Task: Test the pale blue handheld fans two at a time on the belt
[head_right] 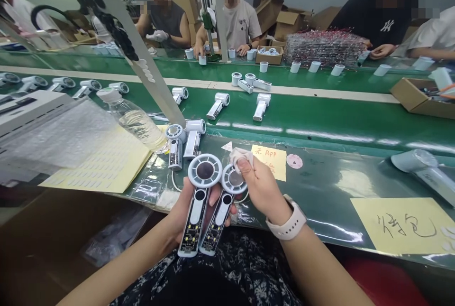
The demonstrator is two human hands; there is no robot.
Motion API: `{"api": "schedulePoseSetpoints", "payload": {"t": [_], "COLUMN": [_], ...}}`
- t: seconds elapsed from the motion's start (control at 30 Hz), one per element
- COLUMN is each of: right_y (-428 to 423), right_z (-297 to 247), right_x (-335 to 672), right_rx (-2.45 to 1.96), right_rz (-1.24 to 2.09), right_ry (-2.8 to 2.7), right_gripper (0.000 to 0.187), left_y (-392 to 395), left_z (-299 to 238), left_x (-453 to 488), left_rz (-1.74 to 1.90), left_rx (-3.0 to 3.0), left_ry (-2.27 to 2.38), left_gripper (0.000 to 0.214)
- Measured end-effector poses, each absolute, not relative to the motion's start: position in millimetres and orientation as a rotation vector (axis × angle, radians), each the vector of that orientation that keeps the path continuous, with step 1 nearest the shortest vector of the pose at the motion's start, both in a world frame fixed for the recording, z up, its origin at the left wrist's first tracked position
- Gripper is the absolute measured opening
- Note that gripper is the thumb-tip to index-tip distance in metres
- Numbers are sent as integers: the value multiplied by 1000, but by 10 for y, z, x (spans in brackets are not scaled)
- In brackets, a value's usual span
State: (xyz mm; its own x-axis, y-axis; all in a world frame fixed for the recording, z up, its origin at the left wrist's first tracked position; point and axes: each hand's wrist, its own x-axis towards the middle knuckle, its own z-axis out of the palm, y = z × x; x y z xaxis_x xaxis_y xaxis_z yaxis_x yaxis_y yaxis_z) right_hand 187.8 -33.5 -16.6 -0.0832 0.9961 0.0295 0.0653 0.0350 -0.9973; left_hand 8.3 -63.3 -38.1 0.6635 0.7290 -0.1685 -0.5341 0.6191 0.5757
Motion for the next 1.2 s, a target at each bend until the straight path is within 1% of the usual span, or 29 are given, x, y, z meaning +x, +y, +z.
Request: {"api": "schedulePoseSetpoints", "payload": {"t": [0.07,0.1,0.27,0.37,0.47,0.57,0.63,0.7,0.73,0.77,0.87,0.97,1.03,1.07,1.1,1.2], "right_y": [-250,-225,-183,-75,60,106,83,54,50,58,157,269,252,202,128,-167], "right_z": [-95,-41,239,293,273,230,189,132,98,60,-57,-156,-208,-230,-250,-279], "right_x": [1991,2038,2126,2149,2169,2120,2042,1945,1897,1854,1789,1834,1887,1906,1917,1903], "right_rx": [-1291,-1273,-954,-868,-751,-741,-761,-806,-855,-930,-1174,-1326,-1399,-1409,-1387,-1133], "right_rz": [1023,1010,1378,1585,1709,1754,1691,1558,1496,1436,1271,975,751,721,788,1333], "right_ry": [-1366,-1396,-1824,-1971,-2053,-2083,-2078,-2084,-2080,-2061,-1889,-1659,-1539,-1491,-1463,-1399], "right_gripper": [52,52,49,53,49,43,36,28,32,40,62,70,77,78,77,63], "left_y": [-630,-629,-632,-636,-641,-641,-637,-634,-634,-634,-630,-606,-586,-577,-570,-550], "left_z": [-385,-393,-447,-446,-440,-461,-489,-521,-537,-550,-554,-463,-362,-311,-266,-182], "left_x": [102,111,141,146,146,147,151,155,155,152,113,38,-12,-32,-46,-45], "left_rz": [750,736,631,514,459,484,502,499,501,516,600,716,855,940,1022,1174], "left_rx": [483,480,506,528,530,526,502,470,455,443,455,543,640,691,743,870], "left_ry": [389,377,355,399,473,500,521,549,560,568,575,570,583,597,616,669], "left_gripper": [65,65,68,68,66,64,65,72,75,75,70,65,61,57,53,45]}}
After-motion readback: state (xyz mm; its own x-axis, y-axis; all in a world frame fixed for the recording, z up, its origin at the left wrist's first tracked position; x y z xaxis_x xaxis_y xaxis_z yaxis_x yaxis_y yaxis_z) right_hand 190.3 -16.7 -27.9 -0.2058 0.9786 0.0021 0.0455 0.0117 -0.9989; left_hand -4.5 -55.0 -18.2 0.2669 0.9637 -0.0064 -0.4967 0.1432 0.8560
